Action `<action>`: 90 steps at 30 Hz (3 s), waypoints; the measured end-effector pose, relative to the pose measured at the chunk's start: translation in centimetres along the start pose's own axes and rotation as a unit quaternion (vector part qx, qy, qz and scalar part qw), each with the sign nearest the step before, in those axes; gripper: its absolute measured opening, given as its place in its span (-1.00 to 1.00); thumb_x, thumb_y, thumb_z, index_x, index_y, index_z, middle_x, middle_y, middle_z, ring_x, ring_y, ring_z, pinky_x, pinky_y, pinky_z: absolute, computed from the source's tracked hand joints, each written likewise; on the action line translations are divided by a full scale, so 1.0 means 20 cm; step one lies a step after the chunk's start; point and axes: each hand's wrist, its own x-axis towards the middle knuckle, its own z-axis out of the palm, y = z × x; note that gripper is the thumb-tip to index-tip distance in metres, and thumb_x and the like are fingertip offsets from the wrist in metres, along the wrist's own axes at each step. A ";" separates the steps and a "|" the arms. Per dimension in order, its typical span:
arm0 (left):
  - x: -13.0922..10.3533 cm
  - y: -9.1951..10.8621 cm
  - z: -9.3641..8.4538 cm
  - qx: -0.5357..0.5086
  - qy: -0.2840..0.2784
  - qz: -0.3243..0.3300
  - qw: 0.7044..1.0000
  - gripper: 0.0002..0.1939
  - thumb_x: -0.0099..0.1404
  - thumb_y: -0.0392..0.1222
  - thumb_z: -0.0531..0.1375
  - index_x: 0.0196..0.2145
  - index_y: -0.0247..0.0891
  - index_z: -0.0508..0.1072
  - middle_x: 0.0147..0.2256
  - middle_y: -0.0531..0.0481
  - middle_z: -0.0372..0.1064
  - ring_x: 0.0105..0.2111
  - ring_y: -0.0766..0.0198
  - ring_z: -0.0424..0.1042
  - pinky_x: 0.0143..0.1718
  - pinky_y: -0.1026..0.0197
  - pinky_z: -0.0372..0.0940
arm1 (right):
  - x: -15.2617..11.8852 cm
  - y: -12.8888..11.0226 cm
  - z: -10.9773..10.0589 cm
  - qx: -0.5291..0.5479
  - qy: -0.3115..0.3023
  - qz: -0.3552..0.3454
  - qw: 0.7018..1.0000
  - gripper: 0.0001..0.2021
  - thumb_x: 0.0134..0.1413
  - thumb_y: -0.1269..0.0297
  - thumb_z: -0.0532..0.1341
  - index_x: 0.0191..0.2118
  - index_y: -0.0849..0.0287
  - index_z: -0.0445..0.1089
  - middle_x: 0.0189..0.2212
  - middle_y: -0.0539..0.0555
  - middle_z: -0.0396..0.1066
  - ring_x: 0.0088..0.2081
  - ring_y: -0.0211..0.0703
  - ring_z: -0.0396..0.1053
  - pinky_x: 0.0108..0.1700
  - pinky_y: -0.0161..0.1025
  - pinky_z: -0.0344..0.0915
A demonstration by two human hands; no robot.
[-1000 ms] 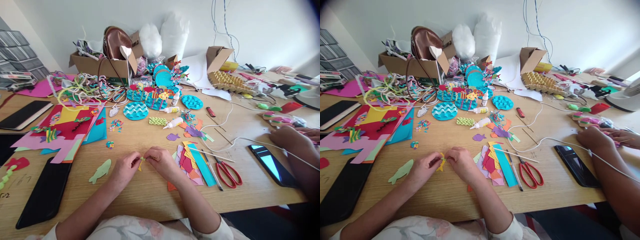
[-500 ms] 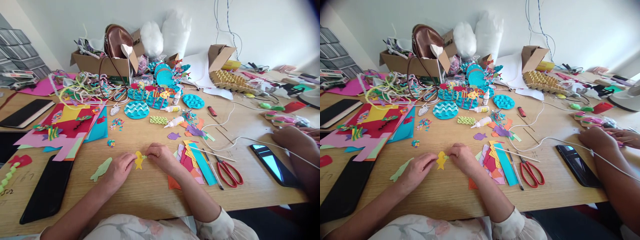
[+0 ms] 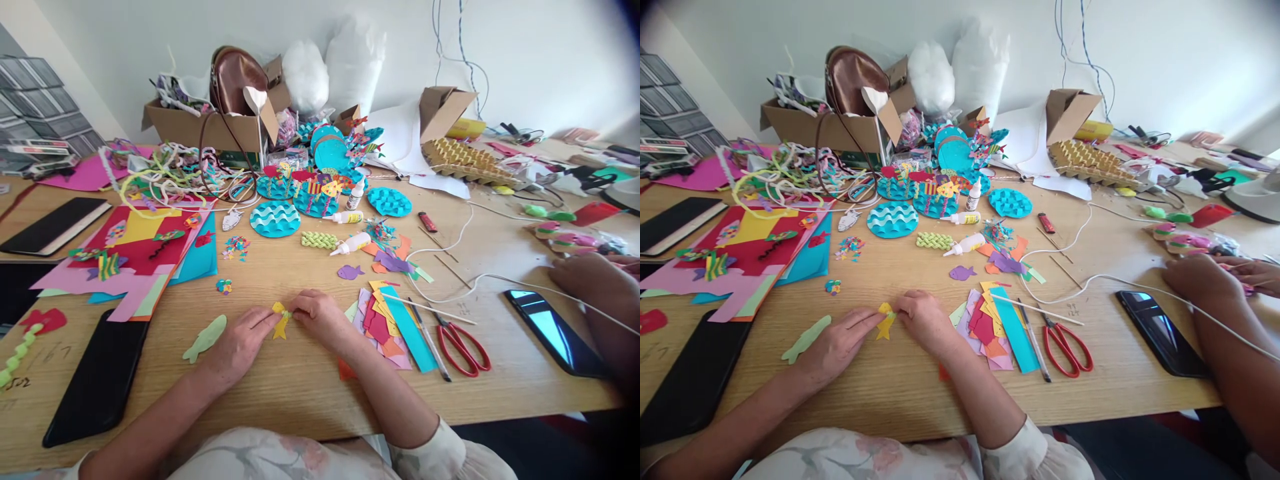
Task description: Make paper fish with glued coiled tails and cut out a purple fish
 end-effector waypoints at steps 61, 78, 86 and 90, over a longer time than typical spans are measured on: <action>0.00 -0.01 0.05 0.083 0.068 0.098 0.989 -0.65 0.36 -0.37 -0.13 -0.11 -0.44 0.41 -0.18 -0.19 0.41 -0.15 0.19 0.34 -0.12 0.14 0.36 | -0.04 -0.02 0.03 -0.098 0.037 -0.080 0.991 -0.82 0.07 0.50 0.17 -0.33 0.10 0.48 -0.39 0.01 0.41 -0.31 -0.23 0.27 -0.25 -0.30 0.10; 0.02 0.01 0.05 0.086 0.053 0.060 0.993 -0.63 0.36 -0.38 -0.14 -0.10 -0.33 0.43 -0.19 -0.14 0.42 -0.18 0.19 0.36 -0.18 0.11 0.40 | -0.05 -0.07 -0.01 -0.159 -0.039 -0.053 0.985 -0.85 0.10 0.39 0.19 -0.24 0.07 0.48 -0.32 0.02 0.42 -0.25 -0.19 0.26 -0.21 -0.25 0.09; 0.01 -0.01 0.01 0.025 0.042 0.074 0.996 -0.63 0.35 -0.40 -0.14 -0.11 -0.37 0.42 -0.16 -0.17 0.41 -0.14 0.22 0.37 -0.12 0.16 0.37 | -0.05 -0.08 -0.01 -0.161 -0.051 -0.045 0.985 -0.87 0.12 0.39 0.17 -0.27 0.09 0.47 -0.32 0.02 0.42 -0.24 -0.19 0.26 -0.22 -0.25 0.10; 0.02 -0.01 0.01 0.014 0.021 0.093 0.995 -0.66 0.35 -0.39 -0.12 -0.10 -0.39 0.41 -0.15 -0.16 0.41 -0.13 0.22 0.35 -0.11 0.15 0.36 | -0.05 -0.07 0.00 -0.146 -0.046 -0.042 0.987 -0.84 0.12 0.42 0.16 -0.26 0.09 0.47 -0.31 0.03 0.43 -0.24 -0.19 0.27 -0.21 -0.27 0.13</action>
